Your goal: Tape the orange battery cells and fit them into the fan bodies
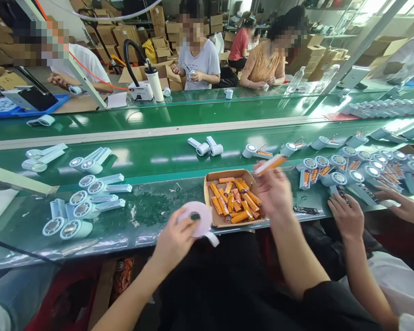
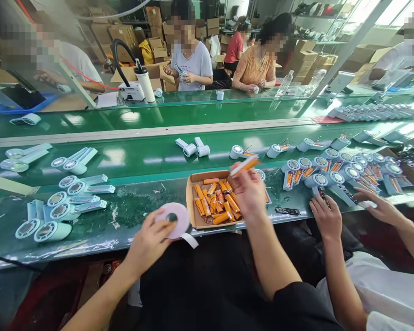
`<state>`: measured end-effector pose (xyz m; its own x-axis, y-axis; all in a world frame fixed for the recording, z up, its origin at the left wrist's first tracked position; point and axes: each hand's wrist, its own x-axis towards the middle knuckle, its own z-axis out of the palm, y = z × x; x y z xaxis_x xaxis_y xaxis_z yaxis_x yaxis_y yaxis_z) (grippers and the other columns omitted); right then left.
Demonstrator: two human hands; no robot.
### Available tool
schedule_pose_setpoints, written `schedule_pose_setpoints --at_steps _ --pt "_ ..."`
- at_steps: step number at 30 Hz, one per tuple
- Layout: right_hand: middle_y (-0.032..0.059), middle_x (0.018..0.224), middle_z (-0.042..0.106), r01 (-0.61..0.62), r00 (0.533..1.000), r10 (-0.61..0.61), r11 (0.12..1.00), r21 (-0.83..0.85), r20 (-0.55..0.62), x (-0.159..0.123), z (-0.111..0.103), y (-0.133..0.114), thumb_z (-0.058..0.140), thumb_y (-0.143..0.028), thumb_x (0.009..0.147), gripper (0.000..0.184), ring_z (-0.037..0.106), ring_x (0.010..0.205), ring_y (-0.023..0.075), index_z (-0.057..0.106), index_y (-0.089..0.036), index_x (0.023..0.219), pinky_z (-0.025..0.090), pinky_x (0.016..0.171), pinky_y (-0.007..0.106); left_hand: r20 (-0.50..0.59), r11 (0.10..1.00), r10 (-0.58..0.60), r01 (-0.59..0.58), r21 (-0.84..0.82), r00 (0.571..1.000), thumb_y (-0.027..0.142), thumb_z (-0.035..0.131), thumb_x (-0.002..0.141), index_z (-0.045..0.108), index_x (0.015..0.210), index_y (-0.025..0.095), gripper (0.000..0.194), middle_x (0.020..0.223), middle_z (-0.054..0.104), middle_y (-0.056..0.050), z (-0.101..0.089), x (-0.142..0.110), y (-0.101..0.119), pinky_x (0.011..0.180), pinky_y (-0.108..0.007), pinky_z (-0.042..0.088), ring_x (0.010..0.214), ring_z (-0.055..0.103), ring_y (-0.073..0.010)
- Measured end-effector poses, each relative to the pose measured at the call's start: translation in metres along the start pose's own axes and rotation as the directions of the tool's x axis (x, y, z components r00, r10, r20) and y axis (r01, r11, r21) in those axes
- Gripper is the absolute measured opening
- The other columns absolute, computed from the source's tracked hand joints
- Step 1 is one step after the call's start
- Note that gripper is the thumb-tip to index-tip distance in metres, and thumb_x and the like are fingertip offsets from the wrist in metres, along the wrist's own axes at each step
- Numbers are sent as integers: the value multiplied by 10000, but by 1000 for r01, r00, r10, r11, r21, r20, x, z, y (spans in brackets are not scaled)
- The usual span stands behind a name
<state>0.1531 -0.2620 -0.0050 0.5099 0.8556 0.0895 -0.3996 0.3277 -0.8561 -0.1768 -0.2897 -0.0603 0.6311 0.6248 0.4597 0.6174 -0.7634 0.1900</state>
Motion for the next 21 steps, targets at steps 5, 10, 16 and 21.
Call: schedule_pose_setpoints --at_steps 5,10,16,21 --pt "-11 1110 813 127 991 -128 992 -27 -48 38 -54 -28 946 -398 764 466 785 968 172 712 -352 1165 652 867 323 113 940 -332 339 -48 937 442 783 876 786 1221 251 394 1220 795 -102 2 -14 -94 1063 -547 591 1331 627 -369" --pt "4 993 824 -95 995 95 995 8 -40 -1 -65 12 1028 -449 635 718 793 787 187 685 -390 1264 669 731 315 169 730 -598 619 -289 784 479 684 945 751 1246 239 391 1259 766 -101 38 98 -104 1175 -469 483 1301 642 -302" --pt "24 1014 828 -91 992 95 995 51 -82 -7 -70 10 1031 -464 635 758 801 783 216 675 -396 1302 676 736 346 279 638 -666 722 -268 692 497 650 1021 689 1253 160 412 1272 713 -128 112 276 -126 1070 -511 548 1186 679 -275" --pt "39 977 832 -130 987 128 991 -20 -97 -17 -104 0 1027 -405 642 765 821 843 253 689 -386 1328 680 759 362 378 693 -576 678 -244 725 448 673 1026 643 1327 169 411 1286 681 -106 134 308 -131 930 -449 627 1087 697 -235"
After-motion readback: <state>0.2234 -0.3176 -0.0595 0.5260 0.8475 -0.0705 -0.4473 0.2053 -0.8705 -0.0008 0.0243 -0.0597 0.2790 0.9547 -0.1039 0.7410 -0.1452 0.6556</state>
